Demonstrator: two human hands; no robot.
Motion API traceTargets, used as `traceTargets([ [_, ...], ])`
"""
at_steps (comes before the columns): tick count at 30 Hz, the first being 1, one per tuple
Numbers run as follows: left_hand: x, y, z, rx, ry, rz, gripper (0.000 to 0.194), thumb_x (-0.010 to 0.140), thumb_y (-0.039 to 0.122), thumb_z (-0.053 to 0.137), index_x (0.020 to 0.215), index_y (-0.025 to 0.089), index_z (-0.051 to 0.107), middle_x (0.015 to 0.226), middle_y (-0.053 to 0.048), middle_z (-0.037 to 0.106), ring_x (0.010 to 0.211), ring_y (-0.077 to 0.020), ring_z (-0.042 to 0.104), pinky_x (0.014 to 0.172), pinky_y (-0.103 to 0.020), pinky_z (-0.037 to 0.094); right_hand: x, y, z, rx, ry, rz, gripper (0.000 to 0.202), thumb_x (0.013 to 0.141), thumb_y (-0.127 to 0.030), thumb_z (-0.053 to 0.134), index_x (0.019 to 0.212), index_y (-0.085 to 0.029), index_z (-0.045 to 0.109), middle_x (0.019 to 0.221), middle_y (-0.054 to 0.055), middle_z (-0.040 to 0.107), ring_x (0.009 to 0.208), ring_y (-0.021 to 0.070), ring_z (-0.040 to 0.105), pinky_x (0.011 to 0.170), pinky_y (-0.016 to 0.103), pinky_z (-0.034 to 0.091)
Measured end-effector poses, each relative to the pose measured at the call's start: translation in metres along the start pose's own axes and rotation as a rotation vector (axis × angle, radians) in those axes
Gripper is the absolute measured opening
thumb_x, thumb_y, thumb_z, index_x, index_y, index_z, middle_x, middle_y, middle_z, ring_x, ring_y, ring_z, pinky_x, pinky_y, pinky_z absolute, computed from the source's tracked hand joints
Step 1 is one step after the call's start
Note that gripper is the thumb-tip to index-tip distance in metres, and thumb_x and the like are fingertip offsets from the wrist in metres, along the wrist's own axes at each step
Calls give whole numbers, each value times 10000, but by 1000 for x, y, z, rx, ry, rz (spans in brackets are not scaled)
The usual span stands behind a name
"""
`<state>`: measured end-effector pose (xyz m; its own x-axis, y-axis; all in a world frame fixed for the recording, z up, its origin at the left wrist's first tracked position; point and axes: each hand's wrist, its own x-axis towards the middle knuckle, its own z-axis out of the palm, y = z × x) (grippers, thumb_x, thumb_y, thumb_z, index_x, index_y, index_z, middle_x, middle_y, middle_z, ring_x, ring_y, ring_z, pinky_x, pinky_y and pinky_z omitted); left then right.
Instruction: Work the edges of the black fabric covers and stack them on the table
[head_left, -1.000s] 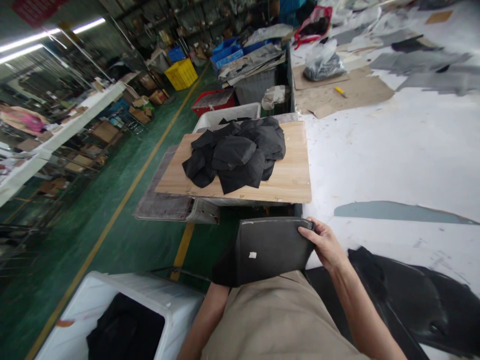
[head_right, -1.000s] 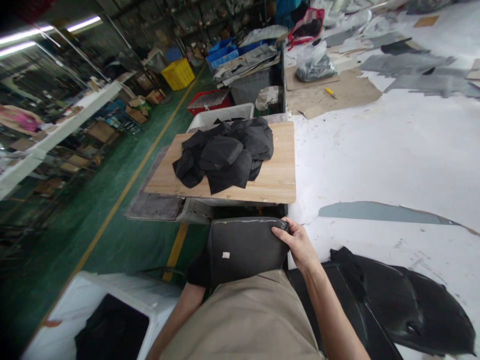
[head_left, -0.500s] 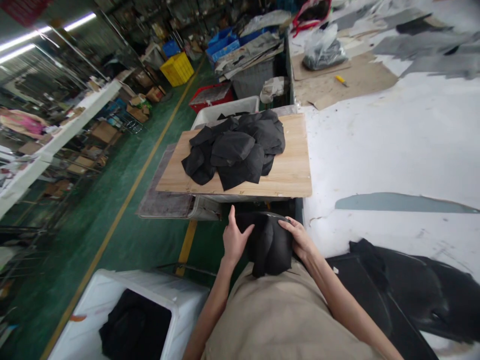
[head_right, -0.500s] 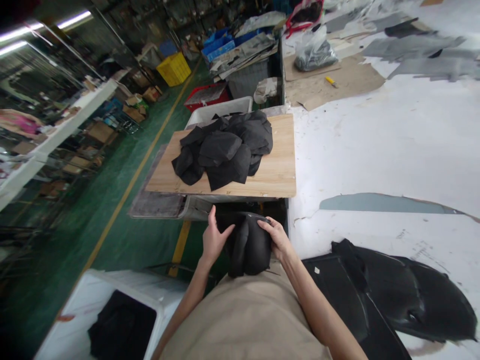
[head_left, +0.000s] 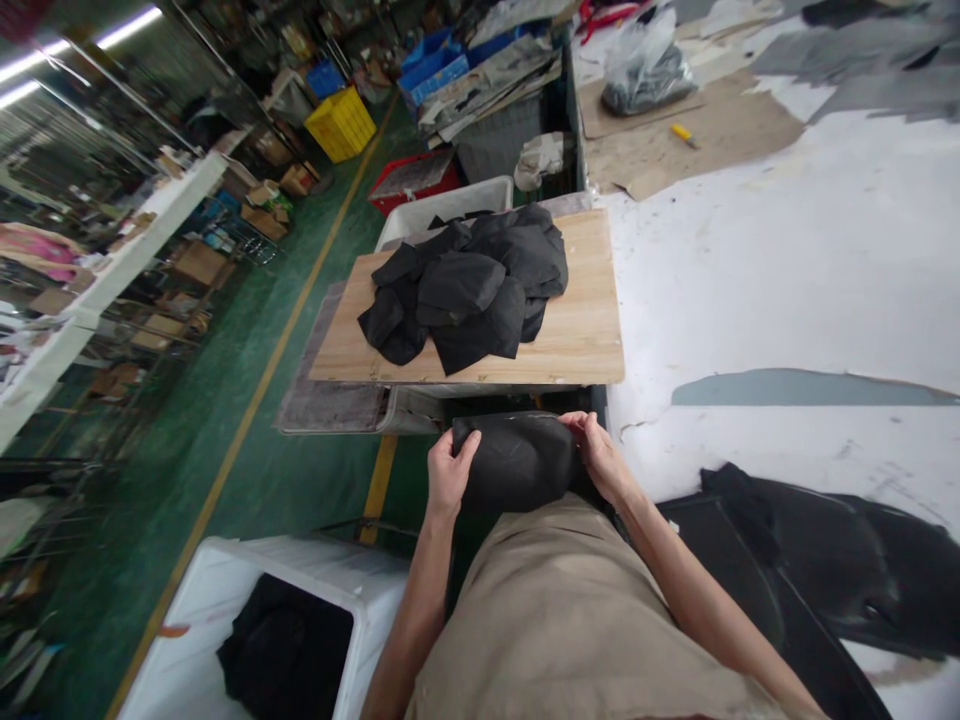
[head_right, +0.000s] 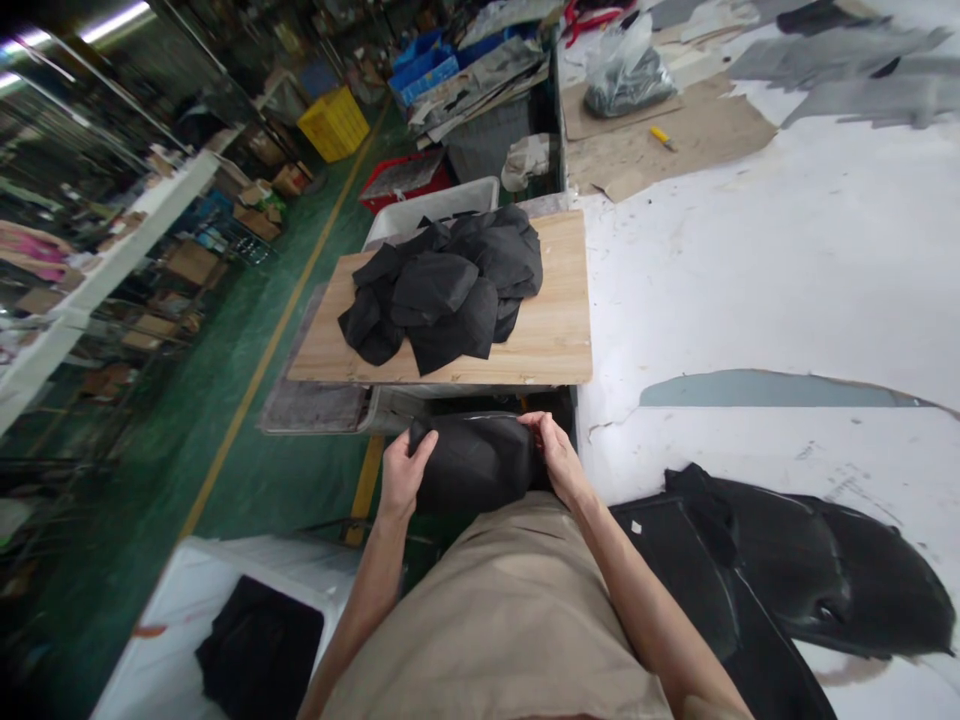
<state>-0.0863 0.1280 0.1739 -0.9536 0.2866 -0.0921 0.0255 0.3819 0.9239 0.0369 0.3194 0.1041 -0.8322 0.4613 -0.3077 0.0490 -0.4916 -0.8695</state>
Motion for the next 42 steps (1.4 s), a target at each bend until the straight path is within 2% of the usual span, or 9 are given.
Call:
traceTargets([
  [2, -1, -1, -2, 19, 8, 18, 274, 801, 377, 672, 893, 123, 723, 825, -28, 709, 785, -161, 624, 737, -235, 472, -2, -5, -5, -10, -85, -13, 470, 854, -672, 500, 991, -256, 671, 947, 15, 666, 872, 191, 583, 748, 290, 443],
  [4, -2, -1, -3, 23, 4, 30, 279, 802, 375, 672, 916, 127, 726, 836, -30, 712, 790, -164, 629, 740, -236, 477, -3, -10, -8, -55, -149, -33, 364, 781, -565, 683, 985, -262, 677, 951, -6, 659, 872, 174, 579, 774, 274, 434],
  [8, -5, 1, -2, 68, -29, 70, 279, 799, 369, 678, 935, 132, 737, 821, -29, 716, 774, -164, 632, 742, -238, 485, -2, -18, -7, -65, -212, -29, 273, 668, -407, 823, 781, -223, 656, 922, -12, 649, 873, 172, 577, 777, 268, 433],
  [11, -7, 2, 0, 69, -46, 67, 275, 805, 371, 672, 931, 135, 739, 820, -28, 716, 772, -164, 628, 735, -236, 485, 0, -21, -3, -6, -149, -30, 305, 654, -406, 828, 661, -199, 603, 957, 7, 661, 916, 188, 576, 801, 284, 437],
  [18, -10, 0, 0, -20, -45, 37, 300, 855, 405, 613, 878, 122, 710, 817, -26, 688, 765, -148, 597, 728, -226, 466, -4, -19, 4, 130, 77, -23, 355, 653, -410, 833, 679, -209, 543, 887, -8, 673, 802, 152, 569, 740, 260, 427],
  [23, -12, 0, -1, -18, -4, 51, 319, 868, 420, 595, 765, 128, 671, 755, -11, 651, 722, -129, 564, 699, -213, 450, -8, -20, 5, 69, 94, -73, 345, 685, -410, 811, 693, -217, 525, 840, 2, 645, 768, 159, 552, 683, 251, 428],
  [30, -15, 1, 3, -118, 21, 22, 300, 858, 425, 604, 850, 140, 697, 782, -18, 669, 745, -141, 584, 724, -226, 462, -11, -23, 9, 13, 115, -93, 354, 693, -439, 781, 699, -230, 495, 833, 3, 642, 748, 170, 549, 651, 266, 425],
  [37, -18, 4, 2, -82, 84, 42, 304, 851, 419, 616, 771, 130, 665, 718, -2, 621, 687, -115, 534, 670, -201, 445, -11, -22, 9, 28, 102, -104, 335, 715, -415, 771, 705, -227, 494, 871, 5, 652, 773, 168, 562, 676, 268, 423],
  [42, -20, 3, 1, -47, 66, 55, 319, 855, 443, 600, 770, 139, 637, 712, -2, 595, 684, -119, 522, 657, -200, 439, -12, -26, 8, 3, 134, -116, 343, 702, -411, 782, 693, -228, 493, 861, 10, 654, 789, 179, 573, 691, 276, 430],
])
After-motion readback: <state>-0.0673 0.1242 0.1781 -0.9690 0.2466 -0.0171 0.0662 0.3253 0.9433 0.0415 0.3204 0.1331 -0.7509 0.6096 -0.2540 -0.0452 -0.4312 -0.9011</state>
